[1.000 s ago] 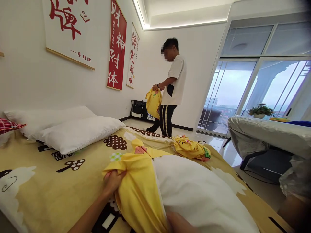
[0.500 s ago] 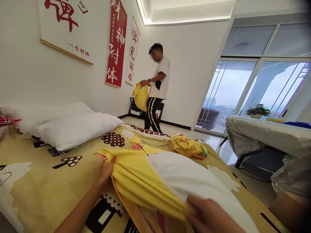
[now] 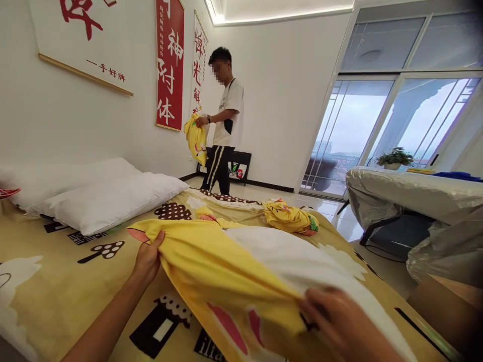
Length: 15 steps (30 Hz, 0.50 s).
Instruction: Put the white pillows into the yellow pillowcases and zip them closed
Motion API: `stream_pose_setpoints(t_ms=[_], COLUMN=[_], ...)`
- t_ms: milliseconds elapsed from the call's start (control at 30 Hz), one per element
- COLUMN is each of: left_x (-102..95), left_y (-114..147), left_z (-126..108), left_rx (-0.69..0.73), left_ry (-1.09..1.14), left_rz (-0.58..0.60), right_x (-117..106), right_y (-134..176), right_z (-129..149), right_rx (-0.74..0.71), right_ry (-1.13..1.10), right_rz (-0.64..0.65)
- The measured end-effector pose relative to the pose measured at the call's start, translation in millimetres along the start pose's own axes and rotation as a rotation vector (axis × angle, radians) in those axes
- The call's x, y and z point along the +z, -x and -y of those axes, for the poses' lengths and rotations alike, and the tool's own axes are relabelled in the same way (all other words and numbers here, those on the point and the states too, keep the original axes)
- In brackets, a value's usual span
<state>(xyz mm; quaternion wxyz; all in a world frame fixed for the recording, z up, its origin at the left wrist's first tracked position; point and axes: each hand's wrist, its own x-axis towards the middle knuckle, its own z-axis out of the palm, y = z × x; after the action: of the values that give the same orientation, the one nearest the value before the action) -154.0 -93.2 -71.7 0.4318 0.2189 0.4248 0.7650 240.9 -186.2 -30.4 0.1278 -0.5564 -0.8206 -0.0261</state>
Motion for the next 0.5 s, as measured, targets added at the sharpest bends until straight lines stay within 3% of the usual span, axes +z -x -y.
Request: stream_pose_setpoints(t_ms=[67,233,300,400,500], left_x=[3.5,-6.1,-6.5,-0.9,2.0], left_y=[3.6,18.5,26.2,31.9,26.4], left_z=[4.5,6.4,-3.4,-12.3,0.3], left_rx=[-0.048,-0.275,-0.343,-0.339,-0.276], left_ry=[0.015,-0.054,-0.055,-0.063,-0.089], left_rz=[-0.02,0.04,0.082,0.092,0.041], right_x=[4.6,46.4,38.3,1.9,-15.4], right_y=[-10.7,-27.2,-33.2,-40.1,-39.5], right_z=[-8.4,-38.3,-51.5,-67.3,-72.2], right_rx=[0.041,0.134,0.161,0.15,0.104], right_ry=[0.114,0.273,0.294,0.282,0.259], right_rz=[-0.124,-0.022,-0.093,-0.334,-0.546])
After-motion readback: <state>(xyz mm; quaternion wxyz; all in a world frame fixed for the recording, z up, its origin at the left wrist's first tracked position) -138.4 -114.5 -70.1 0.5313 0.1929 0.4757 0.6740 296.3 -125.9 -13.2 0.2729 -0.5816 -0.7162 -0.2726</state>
